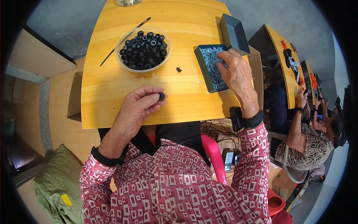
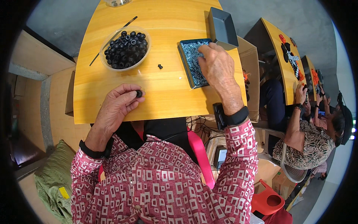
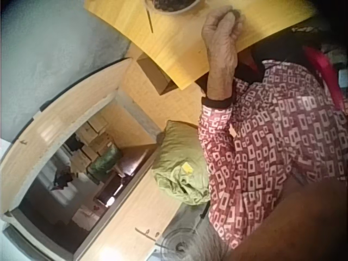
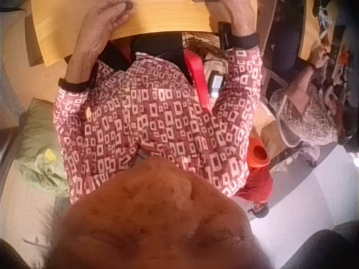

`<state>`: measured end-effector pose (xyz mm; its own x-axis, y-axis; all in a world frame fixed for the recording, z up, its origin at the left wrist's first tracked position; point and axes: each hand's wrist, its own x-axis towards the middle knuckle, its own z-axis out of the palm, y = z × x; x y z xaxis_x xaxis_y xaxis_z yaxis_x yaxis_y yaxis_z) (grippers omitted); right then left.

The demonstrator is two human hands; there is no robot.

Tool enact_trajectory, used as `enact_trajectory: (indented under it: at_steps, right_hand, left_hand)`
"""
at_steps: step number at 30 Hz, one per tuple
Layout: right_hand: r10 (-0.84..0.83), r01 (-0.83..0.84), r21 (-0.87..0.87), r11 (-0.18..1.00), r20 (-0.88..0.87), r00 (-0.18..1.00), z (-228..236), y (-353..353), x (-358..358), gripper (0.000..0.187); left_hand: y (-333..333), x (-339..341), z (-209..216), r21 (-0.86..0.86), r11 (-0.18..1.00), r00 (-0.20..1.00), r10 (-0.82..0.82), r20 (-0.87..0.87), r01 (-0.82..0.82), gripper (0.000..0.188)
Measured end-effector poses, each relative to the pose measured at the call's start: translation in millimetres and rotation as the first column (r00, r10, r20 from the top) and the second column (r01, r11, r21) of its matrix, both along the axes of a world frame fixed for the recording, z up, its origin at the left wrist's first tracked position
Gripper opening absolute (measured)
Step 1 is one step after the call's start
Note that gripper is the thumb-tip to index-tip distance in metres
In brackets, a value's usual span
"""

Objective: The person assembles plastic components by hand, picking up black caps and small inserts from the table and pressing the inserts into the caps.

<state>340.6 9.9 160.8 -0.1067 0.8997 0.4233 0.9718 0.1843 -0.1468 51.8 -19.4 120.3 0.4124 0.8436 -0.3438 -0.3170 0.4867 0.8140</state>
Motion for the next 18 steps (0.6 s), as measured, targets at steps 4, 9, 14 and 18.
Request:
enact_trajectory:
  at_steps: [4,9,14,18]
  right_hand:
    - [0.095,-0.093,-0.024,0.995,0.068,0.993,-15,17,-18,0.018]
    - [0.119,-0.148,-0.075,0.986,-0.299,0.947,-12,12,-31,0.019]
    - [0.079,-0.283,-0.176,0.943,-0.707,0.703,-9,-2,-67,0.016]
    - [0.115,-0.401,-0.156,0.903,-0.812,0.573,-5,-18,-97,0.018]
  left_hand:
    - [-6,-7,-2,-0.015,0.999,0.999,0.03,0.011,-0.03,0.018]
    - [-11,-27,-4,-0.019,0.999,0.999,0.029,0.034,-0.029,0.018]
    - [-10,-44,-5,-0.034,0.999,0.998,0.032,0.062,-0.03,0.018]
    - [-9,-51,-5,-0.015,1.0,0.983,0.0,0.182,0.003,0.018]
